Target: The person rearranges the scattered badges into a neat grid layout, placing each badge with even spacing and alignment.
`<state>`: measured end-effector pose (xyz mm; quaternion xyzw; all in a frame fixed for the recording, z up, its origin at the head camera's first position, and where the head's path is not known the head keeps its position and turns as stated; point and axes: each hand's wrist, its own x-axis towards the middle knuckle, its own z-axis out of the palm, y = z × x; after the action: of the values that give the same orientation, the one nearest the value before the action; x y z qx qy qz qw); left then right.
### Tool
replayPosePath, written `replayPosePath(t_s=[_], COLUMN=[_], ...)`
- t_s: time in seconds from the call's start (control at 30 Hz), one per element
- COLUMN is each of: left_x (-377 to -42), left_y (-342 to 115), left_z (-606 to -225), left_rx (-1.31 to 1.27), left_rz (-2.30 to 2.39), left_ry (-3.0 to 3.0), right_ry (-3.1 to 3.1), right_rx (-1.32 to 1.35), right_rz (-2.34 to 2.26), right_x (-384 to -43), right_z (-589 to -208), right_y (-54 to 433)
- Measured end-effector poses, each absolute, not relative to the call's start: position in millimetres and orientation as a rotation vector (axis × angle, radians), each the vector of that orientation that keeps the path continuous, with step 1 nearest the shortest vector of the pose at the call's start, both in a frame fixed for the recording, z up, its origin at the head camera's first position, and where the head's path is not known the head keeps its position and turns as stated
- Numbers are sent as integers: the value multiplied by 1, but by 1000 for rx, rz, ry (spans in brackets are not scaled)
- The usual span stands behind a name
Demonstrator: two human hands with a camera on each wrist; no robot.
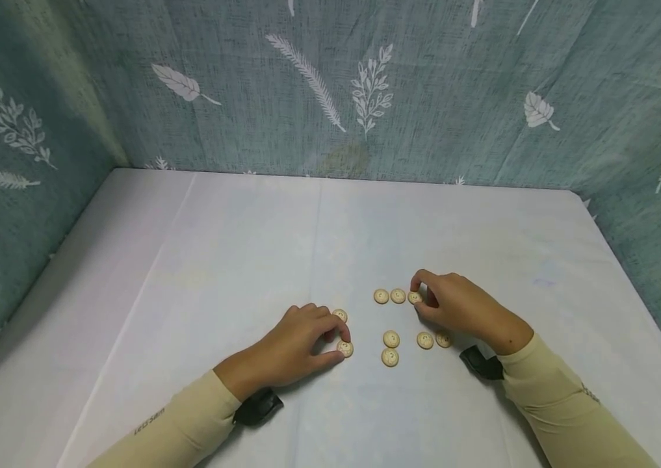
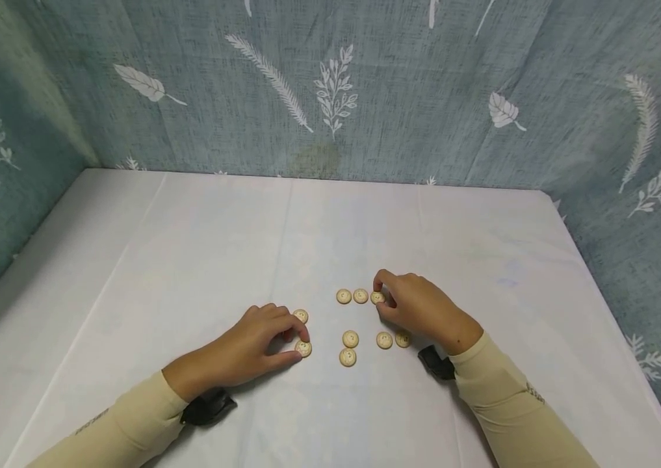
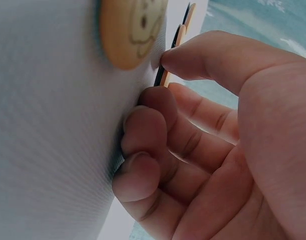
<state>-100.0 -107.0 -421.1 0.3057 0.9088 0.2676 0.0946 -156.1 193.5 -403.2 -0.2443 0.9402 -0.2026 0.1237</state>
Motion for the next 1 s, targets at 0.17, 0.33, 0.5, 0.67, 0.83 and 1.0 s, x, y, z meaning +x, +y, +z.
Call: replayPosePath(t_s=[0.17,0.33,0.5,0.67,0.83,1.0], left_x=[-100,-101,-101,-101,-102,-102], left_y=[-107,-107,-107,-108,-108,-108], left_z=[-423,-420,-421,-420,-419,-419], left_rx=[896,921,912,915,922,908], left_rz=[798,808,798,790,795,783], left_ry=[2678,2698,2687,2692,2703,2690], right_ry=[2722,2738,2720,2741,2751,2706], right_rx=[-696,-708,-719,-747,-779,-786], right_rz=[-598,-603,-619,-606,-620,-631], right_x=[-155,-156,-155,-154,-153,-151], right_z=[-403,-401,-399,-397,-392,-391], right_y=[194,194,195,193,190,187])
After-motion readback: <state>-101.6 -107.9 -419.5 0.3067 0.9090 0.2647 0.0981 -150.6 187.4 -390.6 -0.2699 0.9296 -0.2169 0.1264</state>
